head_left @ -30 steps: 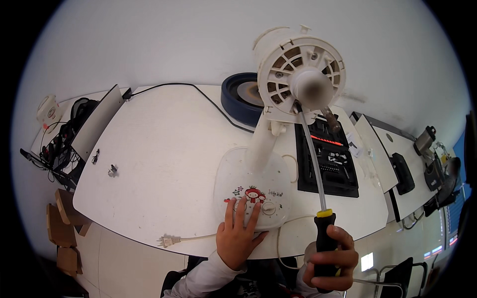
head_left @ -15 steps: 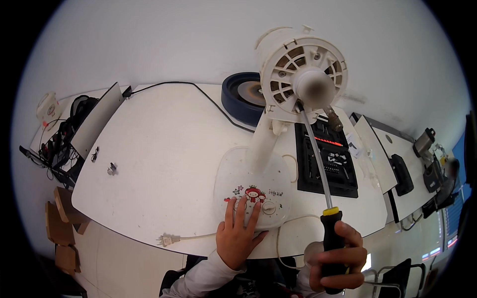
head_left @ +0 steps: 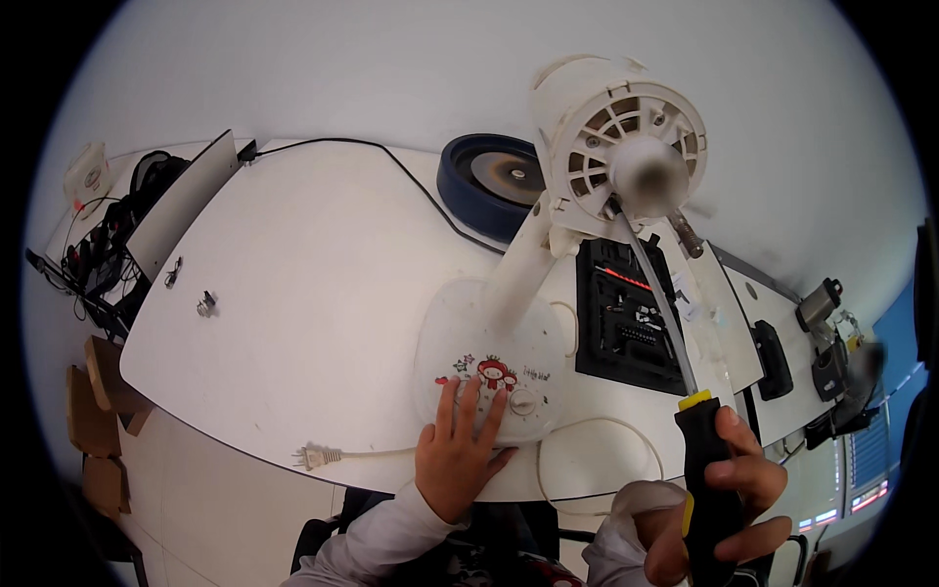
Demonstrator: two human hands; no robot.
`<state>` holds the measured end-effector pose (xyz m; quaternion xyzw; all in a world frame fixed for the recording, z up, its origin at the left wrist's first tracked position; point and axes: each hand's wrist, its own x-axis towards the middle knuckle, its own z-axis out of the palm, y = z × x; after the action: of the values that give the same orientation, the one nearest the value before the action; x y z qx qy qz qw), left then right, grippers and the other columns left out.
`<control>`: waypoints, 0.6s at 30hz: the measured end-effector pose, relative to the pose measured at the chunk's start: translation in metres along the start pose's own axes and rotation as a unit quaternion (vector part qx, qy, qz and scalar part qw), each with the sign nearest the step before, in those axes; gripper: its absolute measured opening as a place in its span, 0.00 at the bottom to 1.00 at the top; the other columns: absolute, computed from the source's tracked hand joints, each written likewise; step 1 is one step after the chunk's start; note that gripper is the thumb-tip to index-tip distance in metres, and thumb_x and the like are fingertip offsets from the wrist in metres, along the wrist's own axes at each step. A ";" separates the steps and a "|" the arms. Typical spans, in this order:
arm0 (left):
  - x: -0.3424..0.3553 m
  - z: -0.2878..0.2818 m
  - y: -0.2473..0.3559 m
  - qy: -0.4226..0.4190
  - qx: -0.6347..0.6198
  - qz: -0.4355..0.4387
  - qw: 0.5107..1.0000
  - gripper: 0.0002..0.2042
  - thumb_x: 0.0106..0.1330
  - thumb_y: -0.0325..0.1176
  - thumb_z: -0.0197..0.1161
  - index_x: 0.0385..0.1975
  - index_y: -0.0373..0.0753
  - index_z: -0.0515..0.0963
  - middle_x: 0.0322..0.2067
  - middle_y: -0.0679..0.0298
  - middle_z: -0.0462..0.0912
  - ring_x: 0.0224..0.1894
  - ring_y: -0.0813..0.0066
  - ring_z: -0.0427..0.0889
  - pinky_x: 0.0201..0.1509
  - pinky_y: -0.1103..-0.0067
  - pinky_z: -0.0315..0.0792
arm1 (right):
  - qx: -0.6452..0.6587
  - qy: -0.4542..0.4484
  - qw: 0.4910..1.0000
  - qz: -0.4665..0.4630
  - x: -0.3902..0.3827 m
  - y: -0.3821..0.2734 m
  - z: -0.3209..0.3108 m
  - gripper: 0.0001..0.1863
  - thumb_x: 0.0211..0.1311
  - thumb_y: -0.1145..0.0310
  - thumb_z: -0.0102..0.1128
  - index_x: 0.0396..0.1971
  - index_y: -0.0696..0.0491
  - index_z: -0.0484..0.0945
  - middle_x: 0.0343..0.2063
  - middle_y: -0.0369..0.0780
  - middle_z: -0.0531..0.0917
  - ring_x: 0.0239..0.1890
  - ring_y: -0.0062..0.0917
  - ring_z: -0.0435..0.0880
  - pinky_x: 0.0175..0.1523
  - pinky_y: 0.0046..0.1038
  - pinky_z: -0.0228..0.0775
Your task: The person holds a speaker and uses a screwdriver to pry and adjust the rubber surround along the rim. They rotate the speaker to access different sections and continue working on the edge. The person then sets the speaker aside and briefly uses the screwdriver on a white desk fan.
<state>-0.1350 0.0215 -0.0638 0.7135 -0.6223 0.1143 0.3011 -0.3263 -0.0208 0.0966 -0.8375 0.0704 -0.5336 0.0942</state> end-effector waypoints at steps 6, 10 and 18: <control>0.002 -0.001 0.001 -0.005 -0.018 0.003 1.000 0.37 0.52 0.50 0.70 0.65 0.49 0.70 0.64 0.56 0.67 0.67 0.53 0.65 0.36 0.74 0.74 | 0.003 0.115 0.991 -0.064 0.021 -0.008 0.026 0.15 0.65 0.50 0.61 0.41 0.41 0.67 0.47 0.51 0.75 0.53 0.59 0.77 0.58 0.54 0.76; -0.001 -0.002 -0.005 -0.003 -0.011 -0.004 1.000 0.36 0.52 0.49 0.70 0.64 0.49 0.71 0.64 0.56 0.67 0.67 0.54 0.65 0.36 0.74 0.75 | -0.073 0.159 0.981 -0.079 0.016 -0.005 0.006 0.22 0.64 0.48 0.62 0.48 0.48 0.71 0.46 0.52 0.74 0.55 0.52 0.74 0.50 0.43 0.82; 0.001 -0.003 0.000 -0.010 -0.035 -0.006 0.999 0.36 0.47 0.46 0.74 0.61 0.49 0.74 0.62 0.55 0.69 0.66 0.49 0.66 0.44 0.68 0.78 | -0.239 0.191 0.946 -0.109 0.006 -0.009 0.000 0.24 0.63 0.50 0.62 0.48 0.51 0.68 0.46 0.50 0.74 0.43 0.42 0.78 0.47 0.41 0.73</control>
<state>-0.1343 0.0227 -0.0607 0.7071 -0.6246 0.0833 0.3207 -0.3240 -0.0134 0.1041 -0.7204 0.1208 -0.6581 -0.1825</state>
